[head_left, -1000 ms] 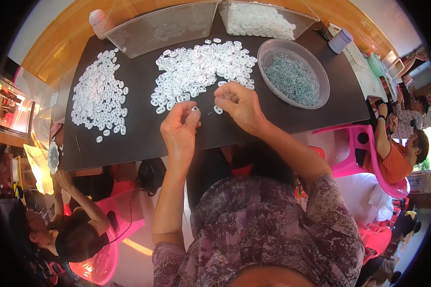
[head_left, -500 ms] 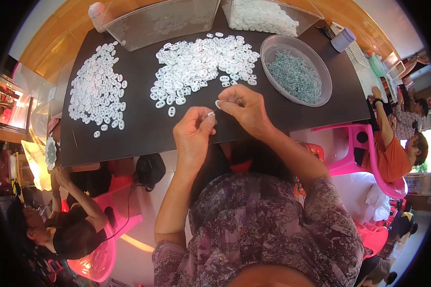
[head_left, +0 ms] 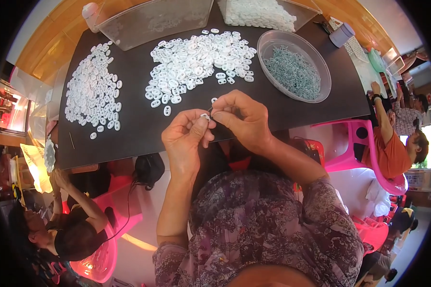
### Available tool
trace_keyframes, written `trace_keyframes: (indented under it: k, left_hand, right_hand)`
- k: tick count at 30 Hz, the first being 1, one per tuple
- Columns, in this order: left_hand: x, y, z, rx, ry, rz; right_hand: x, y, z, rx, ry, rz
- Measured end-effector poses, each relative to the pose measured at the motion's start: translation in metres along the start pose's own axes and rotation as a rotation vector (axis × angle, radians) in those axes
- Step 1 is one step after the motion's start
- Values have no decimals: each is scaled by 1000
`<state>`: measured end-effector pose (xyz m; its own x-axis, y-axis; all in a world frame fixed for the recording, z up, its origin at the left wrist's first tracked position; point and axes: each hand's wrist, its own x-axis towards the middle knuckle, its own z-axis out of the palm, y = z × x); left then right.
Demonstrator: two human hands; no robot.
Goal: Inserting small blue pins into white plastic connector components.
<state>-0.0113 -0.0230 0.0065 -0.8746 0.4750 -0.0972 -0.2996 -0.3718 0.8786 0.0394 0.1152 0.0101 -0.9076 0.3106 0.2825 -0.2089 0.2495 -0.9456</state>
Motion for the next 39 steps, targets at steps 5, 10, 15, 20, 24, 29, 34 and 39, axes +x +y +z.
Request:
trace_keyframes:
  k: [5,10,15,20,24,29,34,39]
  left_hand:
    - [-2,-2,-1,44,31,17]
    - [-6,-2,2,78,63,20]
    - [-8,-2,3,124,79,38]
    - [-10,-3,3,129,86,62]
    - [-11,-4,5,125,88,70]
    - [-15,-14,11,252,191,267]
    - [-12,-11,7,109,191,187]
    - [-12,-9,8,93,211,207]
  right_hand:
    - [-2,2,6,35,36,-25]
    - [-3,7,11,173,25,12]
    - [-4,13,10,113,13,-13]
    - [-5,10,14,168,24,1]
    - [-7,11,15,173,28,-7]
    - [-7,14,19,89,34,-71]
    - [-4,5,19,96,-14,39]
    - [-1,12,20,-67,-17,-57]
